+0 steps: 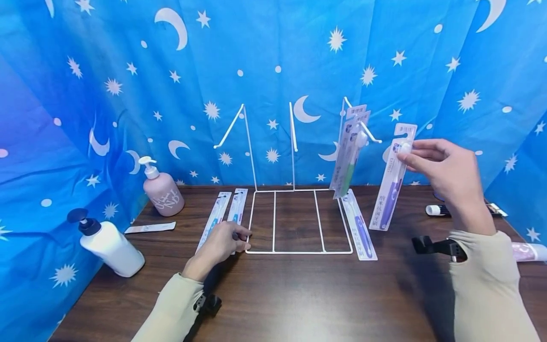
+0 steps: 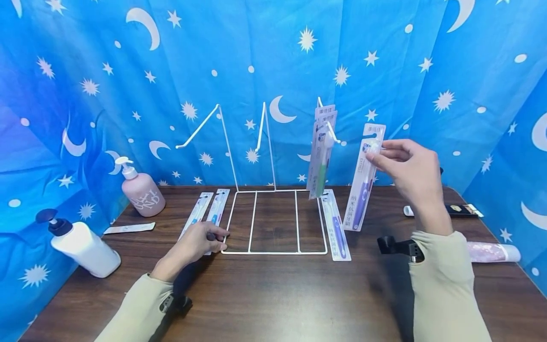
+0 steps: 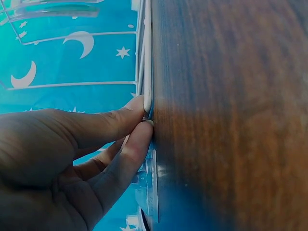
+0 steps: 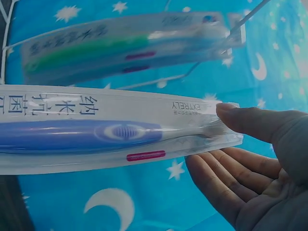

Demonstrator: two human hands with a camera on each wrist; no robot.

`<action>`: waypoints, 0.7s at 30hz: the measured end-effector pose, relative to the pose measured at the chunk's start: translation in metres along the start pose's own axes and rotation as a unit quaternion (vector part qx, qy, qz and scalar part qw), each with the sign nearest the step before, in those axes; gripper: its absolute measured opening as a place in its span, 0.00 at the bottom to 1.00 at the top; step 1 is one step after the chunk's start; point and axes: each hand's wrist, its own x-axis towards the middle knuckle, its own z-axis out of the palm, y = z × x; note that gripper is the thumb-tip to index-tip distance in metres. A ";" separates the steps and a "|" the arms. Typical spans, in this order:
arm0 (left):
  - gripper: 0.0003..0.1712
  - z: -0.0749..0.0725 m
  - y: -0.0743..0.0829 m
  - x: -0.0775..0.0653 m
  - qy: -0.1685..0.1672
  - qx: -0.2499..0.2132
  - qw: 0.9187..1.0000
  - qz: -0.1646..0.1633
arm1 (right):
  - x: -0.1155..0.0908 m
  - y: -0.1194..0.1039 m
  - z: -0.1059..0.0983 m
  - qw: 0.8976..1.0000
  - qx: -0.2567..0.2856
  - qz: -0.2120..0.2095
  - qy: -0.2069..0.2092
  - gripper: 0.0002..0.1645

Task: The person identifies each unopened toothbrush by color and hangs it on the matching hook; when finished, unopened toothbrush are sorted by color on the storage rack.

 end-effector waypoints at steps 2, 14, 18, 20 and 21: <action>0.15 0.000 0.000 -0.001 0.000 -0.002 1.000 0.001 | -0.005 -0.006 -0.004 1.000 0.015 -0.004 0.014 0.38; 0.15 -0.001 -0.001 -0.002 -0.001 0.004 1.000 0.003 | -0.034 -0.049 -0.016 0.986 0.130 -0.070 0.077 0.29; 0.15 0.000 -0.001 -0.002 -0.005 0.005 1.000 0.004 | -0.047 -0.065 -0.021 0.982 0.148 -0.089 0.074 0.28; 0.14 0.000 -0.001 -0.002 -0.004 0.005 1.000 0.004 | -0.054 -0.074 -0.021 0.982 0.141 -0.099 0.077 0.28; 0.14 0.000 -0.001 -0.002 -0.002 0.005 1.000 0.006 | -0.058 -0.078 -0.021 0.982 0.138 -0.108 0.078 0.28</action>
